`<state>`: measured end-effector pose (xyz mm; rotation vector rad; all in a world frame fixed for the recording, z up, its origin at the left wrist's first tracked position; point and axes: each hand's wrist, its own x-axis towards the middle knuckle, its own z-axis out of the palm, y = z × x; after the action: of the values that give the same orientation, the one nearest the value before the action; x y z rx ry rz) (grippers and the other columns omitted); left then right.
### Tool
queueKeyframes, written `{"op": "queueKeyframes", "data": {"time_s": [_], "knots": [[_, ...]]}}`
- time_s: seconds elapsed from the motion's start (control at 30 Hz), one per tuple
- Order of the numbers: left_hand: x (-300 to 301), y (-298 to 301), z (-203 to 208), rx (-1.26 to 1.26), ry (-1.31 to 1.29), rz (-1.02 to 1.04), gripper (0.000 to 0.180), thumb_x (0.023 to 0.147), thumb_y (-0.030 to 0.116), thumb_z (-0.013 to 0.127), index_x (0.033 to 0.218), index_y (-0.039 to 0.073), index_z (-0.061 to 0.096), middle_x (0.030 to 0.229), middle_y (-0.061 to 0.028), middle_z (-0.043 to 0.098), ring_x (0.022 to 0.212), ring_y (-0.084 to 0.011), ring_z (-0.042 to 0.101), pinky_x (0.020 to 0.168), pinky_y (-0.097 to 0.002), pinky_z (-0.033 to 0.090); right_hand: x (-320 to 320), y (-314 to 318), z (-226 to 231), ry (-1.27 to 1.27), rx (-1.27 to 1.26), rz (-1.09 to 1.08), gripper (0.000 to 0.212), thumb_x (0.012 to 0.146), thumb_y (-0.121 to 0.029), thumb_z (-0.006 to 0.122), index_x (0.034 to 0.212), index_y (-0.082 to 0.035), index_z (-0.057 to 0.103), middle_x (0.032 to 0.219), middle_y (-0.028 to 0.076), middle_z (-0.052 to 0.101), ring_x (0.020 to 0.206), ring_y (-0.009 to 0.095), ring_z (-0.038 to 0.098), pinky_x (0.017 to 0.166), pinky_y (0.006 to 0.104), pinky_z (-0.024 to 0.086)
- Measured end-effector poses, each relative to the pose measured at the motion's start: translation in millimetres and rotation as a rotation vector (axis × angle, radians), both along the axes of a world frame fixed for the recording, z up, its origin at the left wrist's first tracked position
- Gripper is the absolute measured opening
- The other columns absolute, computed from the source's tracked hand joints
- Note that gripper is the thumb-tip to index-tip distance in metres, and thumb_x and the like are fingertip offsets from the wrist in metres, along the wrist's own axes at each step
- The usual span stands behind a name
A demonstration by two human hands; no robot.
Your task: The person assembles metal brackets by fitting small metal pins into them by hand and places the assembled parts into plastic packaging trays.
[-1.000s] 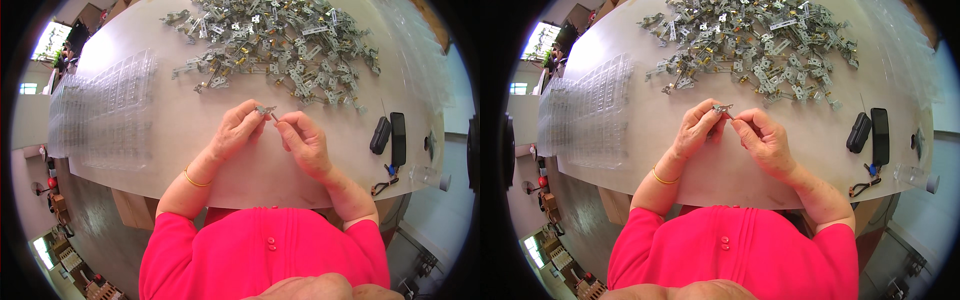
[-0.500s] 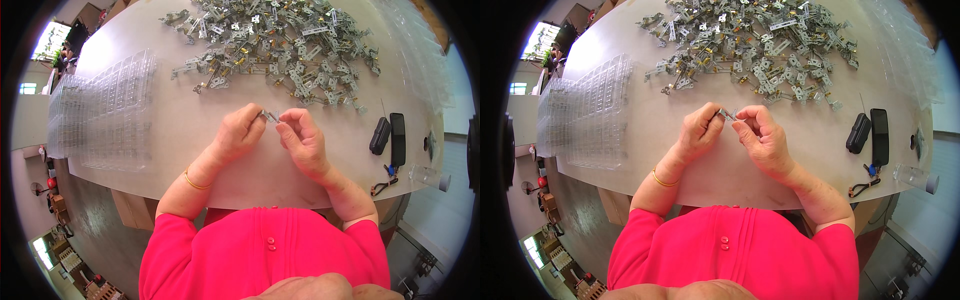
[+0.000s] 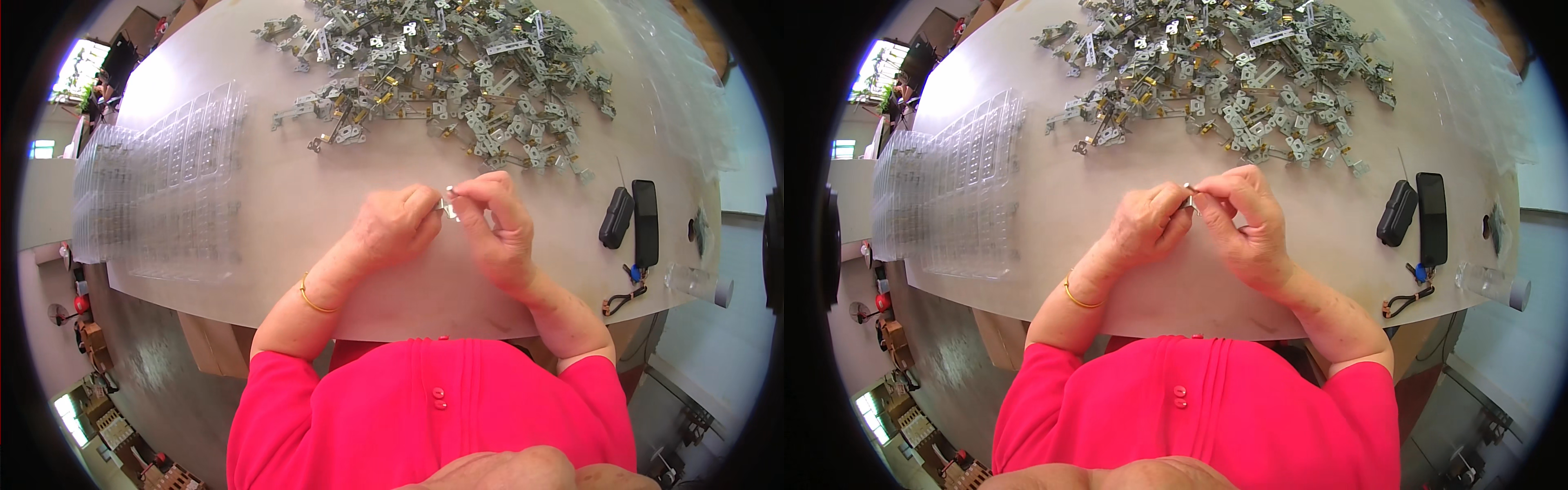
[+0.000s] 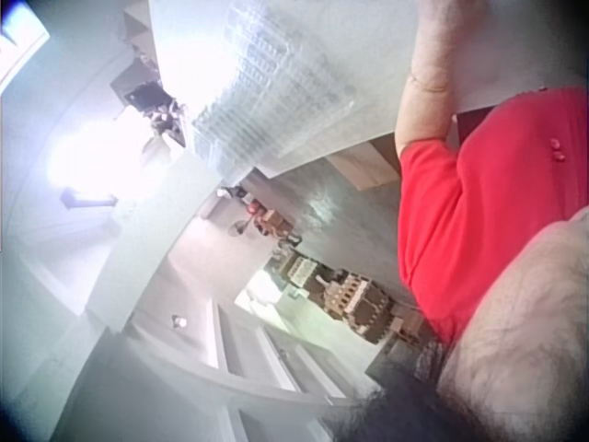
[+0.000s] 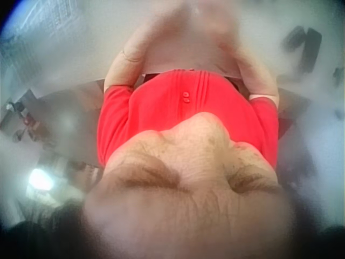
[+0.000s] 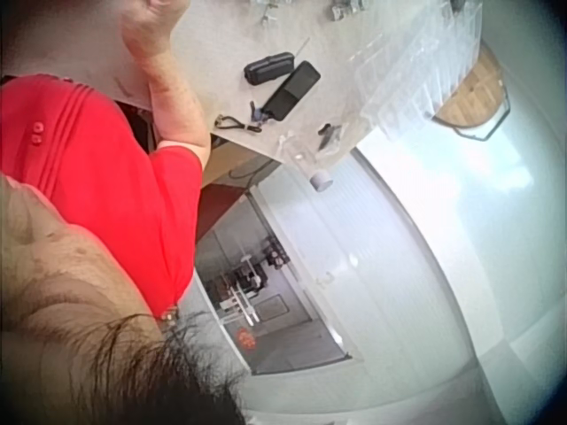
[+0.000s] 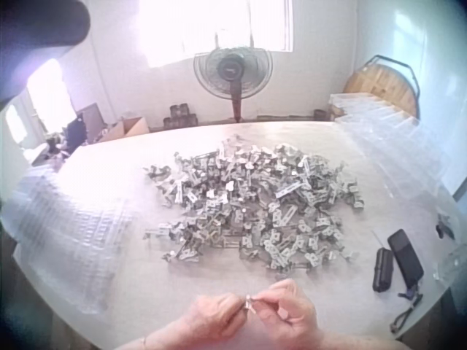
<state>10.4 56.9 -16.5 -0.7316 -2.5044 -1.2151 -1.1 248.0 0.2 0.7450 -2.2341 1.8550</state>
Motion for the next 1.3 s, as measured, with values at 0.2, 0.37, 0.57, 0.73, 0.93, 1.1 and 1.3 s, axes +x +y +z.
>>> {"op": "queueKeyframes", "data": {"time_s": [0.2, 0.37, 0.57, 0.73, 0.93, 1.1, 1.3], "knots": [[0, -3, 18, 0.627, -0.775, 0.069, 0.025, 0.105, 0.021, 0.049, 0.096, 0.003, 0.064, 0.069, 0.0017, 0.055, 0.055, -0.0044, 0.045, 0.047, -0.0210, 0.033, 0, 0, 5, -0.367, -0.282, -0.002, 0.008, 0.098, -0.007, 0.064, 0.105, -0.003, 0.064, 0.089, -0.003, 0.057, 0.073, 0.003, 0.049, 0.065, 0.0193, 0.041], [-3, -5, 22, 0.796, -0.911, 0.086, 0.028, 0.105, 0.024, 0.048, 0.095, 0.004, 0.065, 0.062, 0.0010, 0.053, 0.048, -0.0052, 0.041, 0.046, -0.0204, 0.031, 2, 1, 3, -0.484, -0.166, 0.046, 0.007, 0.100, -0.010, 0.063, 0.104, -0.004, 0.064, 0.079, -0.008, 0.052, 0.070, 0.001, 0.044, 0.060, 0.0190, 0.037], [-2, -6, 21, 0.777, -0.894, 0.053, 0.029, 0.106, 0.025, 0.048, 0.095, 0.004, 0.065, 0.063, 0.0012, 0.053, 0.048, -0.0052, 0.042, 0.046, -0.0203, 0.031, 2, 0, 0, -0.450, -0.139, 0.044, 0.007, 0.100, -0.010, 0.063, 0.101, -0.003, 0.065, 0.076, -0.008, 0.051, 0.068, 0.001, 0.042, 0.058, 0.0198, 0.036], [-1, -5, 22, 0.722, -0.845, 0.042, 0.029, 0.106, 0.024, 0.048, 0.094, 0.003, 0.065, 0.065, 0.0012, 0.054, 0.050, -0.0049, 0.042, 0.048, -0.0202, 0.032, 3, -1, 1, -0.473, -0.112, 0.029, 0.007, 0.100, -0.010, 0.063, 0.100, -0.003, 0.065, 0.076, -0.007, 0.052, 0.067, 0.002, 0.043, 0.058, 0.0200, 0.036], [-4, -10, 10, 0.392, -0.473, 0.072, 0.018, 0.101, 0.012, 0.052, 0.091, 0.001, 0.061, 0.065, -0.0011, 0.053, 0.056, -0.0085, 0.048, 0.050, -0.0265, 0.038, 2, -3, 8, -0.513, -0.075, 0.021, 0.009, 0.101, -0.008, 0.061, 0.108, -0.003, 0.062, 0.082, -0.004, 0.056, 0.070, 0.003, 0.047, 0.062, 0.0200, 0.042], [-3, -5, 8, 0.130, -0.127, 0.027, 0.004, 0.087, 0.001, 0.061, 0.089, 0.001, 0.057, 0.067, -0.0116, 0.050, 0.055, -0.0250, 0.050, 0.052, -0.0356, 0.041, 1, -2, 11, -0.615, -0.178, 0.074, 0.012, 0.101, -0.006, 0.057, 0.112, -0.004, 0.061, 0.086, -0.002, 0.059, 0.074, 0.004, 0.052, 0.069, 0.0209, 0.046], [-1, -4, 3, 0.011, -0.005, -0.023, 0.010, 0.081, -0.001, 0.064, 0.087, 0.002, 0.056, 0.068, -0.0120, 0.053, 0.055, -0.0296, 0.054, 0.052, -0.0380, 0.043, -2, 4, 8, -0.662, -0.191, 0.197, 0.013, 0.101, -0.005, 0.057, 0.113, -0.004, 0.062, 0.092, -0.001, 0.060, 0.080, 0.005, 0.054, 0.073, 0.0223, 0.049]]}}
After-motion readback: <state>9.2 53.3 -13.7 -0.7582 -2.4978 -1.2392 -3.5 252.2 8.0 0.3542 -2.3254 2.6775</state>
